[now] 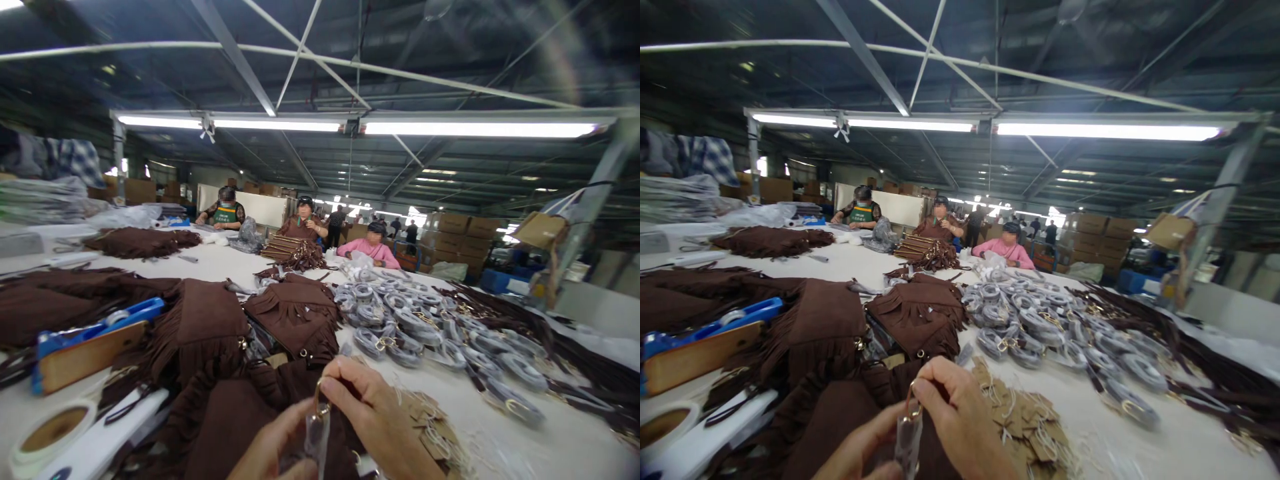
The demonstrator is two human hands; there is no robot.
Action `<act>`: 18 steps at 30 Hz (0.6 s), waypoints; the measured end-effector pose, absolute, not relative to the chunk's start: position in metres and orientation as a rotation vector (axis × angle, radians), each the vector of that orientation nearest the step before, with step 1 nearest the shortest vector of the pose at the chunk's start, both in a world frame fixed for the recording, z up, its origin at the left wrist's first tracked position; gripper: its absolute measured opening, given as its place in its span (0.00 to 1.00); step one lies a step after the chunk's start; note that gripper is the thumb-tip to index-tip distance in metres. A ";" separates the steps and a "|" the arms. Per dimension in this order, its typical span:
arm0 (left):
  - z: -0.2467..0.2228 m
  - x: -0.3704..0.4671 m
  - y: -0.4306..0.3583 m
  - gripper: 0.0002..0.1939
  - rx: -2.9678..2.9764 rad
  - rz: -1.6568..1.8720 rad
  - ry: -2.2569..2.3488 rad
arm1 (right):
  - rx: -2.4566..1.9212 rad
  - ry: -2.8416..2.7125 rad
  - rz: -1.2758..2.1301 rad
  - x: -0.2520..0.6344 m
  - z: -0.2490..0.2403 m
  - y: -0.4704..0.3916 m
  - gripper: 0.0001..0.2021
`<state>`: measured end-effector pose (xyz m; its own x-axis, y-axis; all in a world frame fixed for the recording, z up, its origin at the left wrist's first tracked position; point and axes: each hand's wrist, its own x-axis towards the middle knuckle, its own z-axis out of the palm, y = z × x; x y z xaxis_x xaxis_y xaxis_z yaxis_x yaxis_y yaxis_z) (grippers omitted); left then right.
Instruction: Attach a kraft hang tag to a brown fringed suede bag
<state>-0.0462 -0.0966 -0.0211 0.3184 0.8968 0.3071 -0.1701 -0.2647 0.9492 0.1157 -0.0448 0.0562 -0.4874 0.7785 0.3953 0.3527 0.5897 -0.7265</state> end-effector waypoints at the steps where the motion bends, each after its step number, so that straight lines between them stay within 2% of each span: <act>1: -0.016 -0.045 -0.094 0.28 1.440 1.298 0.662 | -0.883 -2.103 0.730 0.115 0.057 -0.046 0.12; 4: -0.011 -0.033 -0.086 0.26 1.407 1.445 0.706 | -0.863 -2.098 0.720 0.114 0.061 -0.046 0.13; 9: -0.037 -0.018 -0.079 0.32 1.347 1.232 0.825 | -0.850 -1.959 0.783 0.118 0.058 -0.034 0.13; 13: -0.055 -0.016 -0.075 0.32 1.229 1.231 0.825 | -0.895 -1.852 1.004 0.120 0.044 -0.022 0.15; 16: -0.059 -0.015 -0.069 0.32 1.100 1.296 0.832 | -0.814 -1.482 1.292 0.124 0.037 -0.015 0.20; 18: -0.059 -0.014 -0.065 0.31 1.009 1.320 0.826 | -0.665 -1.179 1.344 0.130 0.040 -0.013 0.22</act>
<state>-0.0144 -0.0646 -0.0588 0.0981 0.9929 0.0679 -0.3728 -0.0266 0.9275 0.1299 -0.0133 0.0399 -0.1690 0.9517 0.2564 -0.3780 0.1777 -0.9086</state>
